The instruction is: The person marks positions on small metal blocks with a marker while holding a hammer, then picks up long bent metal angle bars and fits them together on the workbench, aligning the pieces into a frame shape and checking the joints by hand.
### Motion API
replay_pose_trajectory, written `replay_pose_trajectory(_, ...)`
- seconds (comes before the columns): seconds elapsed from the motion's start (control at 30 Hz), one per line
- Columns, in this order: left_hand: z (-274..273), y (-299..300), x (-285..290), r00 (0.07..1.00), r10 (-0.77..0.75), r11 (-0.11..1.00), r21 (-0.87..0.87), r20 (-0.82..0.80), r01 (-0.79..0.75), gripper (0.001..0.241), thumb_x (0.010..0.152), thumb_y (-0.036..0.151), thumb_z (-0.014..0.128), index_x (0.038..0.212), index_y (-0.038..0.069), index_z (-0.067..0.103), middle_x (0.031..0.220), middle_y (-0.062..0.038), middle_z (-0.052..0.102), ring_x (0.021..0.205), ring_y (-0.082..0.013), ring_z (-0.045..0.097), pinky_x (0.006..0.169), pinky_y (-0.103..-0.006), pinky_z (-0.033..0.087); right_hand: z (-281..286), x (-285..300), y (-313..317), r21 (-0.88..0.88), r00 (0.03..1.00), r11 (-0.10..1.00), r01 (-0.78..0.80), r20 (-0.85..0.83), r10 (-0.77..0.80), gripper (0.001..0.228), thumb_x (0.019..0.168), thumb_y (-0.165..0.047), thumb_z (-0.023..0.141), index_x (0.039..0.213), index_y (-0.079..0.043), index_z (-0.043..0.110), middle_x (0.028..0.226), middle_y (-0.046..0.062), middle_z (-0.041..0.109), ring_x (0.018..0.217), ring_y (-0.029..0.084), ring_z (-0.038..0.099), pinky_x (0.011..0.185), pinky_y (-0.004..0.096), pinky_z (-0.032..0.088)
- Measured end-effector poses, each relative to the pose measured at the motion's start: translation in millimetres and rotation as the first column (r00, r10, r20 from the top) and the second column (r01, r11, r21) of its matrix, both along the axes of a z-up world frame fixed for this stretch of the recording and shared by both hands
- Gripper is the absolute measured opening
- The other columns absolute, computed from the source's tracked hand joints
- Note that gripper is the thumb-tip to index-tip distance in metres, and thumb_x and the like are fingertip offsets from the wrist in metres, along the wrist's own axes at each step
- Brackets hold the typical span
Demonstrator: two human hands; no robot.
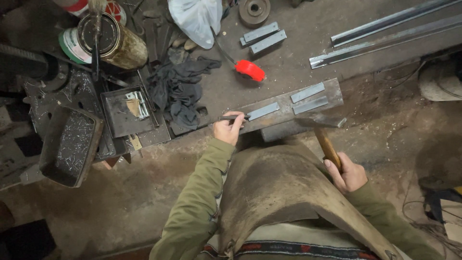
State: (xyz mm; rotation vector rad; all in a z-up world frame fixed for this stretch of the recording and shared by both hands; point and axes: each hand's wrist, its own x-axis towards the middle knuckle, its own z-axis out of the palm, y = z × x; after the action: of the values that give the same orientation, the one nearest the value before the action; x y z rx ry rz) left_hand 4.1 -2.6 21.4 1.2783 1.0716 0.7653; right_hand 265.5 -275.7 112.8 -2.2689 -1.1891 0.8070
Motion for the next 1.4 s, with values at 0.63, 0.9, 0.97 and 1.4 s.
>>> replay_pose_trajectory(0.63,-16,-8,17,0.924,0.092,0.757,0.629,-0.371,0.178,0.011,0.096,0.021,0.074,0.1,0.011,0.071,0.088,-0.013,0.073,0.08,-0.0326,0.072,0.069,-0.0412,0.057,51,-4,48,0.1,0.973,0.968,-0.229,0.063,0.224,0.035,0.096,-0.029,0.064,0.124,-0.009,0.06,0.08,0.02,0.068,0.069,0.041,0.069,0.059,0.045,0.054)
replay_pose_trajectory(0.9,-24,-9,21,0.822,-0.004,0.602,0.655,-0.569,0.456,0.032,0.086,0.015,0.068,0.114,0.0,0.068,0.111,-0.017,0.072,0.106,-0.0345,0.066,0.096,-0.0428,0.051,96,-20,91,0.129,0.777,0.811,-0.57,0.406,0.482,0.037,0.091,-0.029,0.072,0.12,-0.009,0.061,0.074,0.014,0.069,0.055,0.031,0.068,0.048,0.042,0.052)
replay_pose_trajectory(0.97,-45,-12,21,0.819,-0.017,0.627,0.632,-0.574,0.455,0.032,0.088,0.016,0.067,0.116,0.0,0.067,0.113,-0.016,0.071,0.108,-0.0349,0.065,0.1,-0.044,0.05,90,-21,98,0.099,0.738,0.795,-0.598,0.455,0.498,0.033,0.091,-0.03,0.073,0.114,-0.011,0.061,0.076,0.013,0.07,0.056,0.032,0.068,0.048,0.042,0.052)
replay_pose_trajectory(1.4,-41,-18,27,0.802,0.005,0.636,0.621,-0.597,0.458,0.028,0.09,0.019,0.067,0.114,0.005,0.072,0.111,-0.011,0.071,0.103,-0.0322,0.067,0.095,-0.0433,0.055,51,-3,97,-0.273,0.716,0.828,-0.49,0.415,0.561,0.031,0.101,-0.041,0.068,0.108,-0.012,0.059,0.073,0.011,0.067,0.056,0.031,0.068,0.052,0.044,0.053)
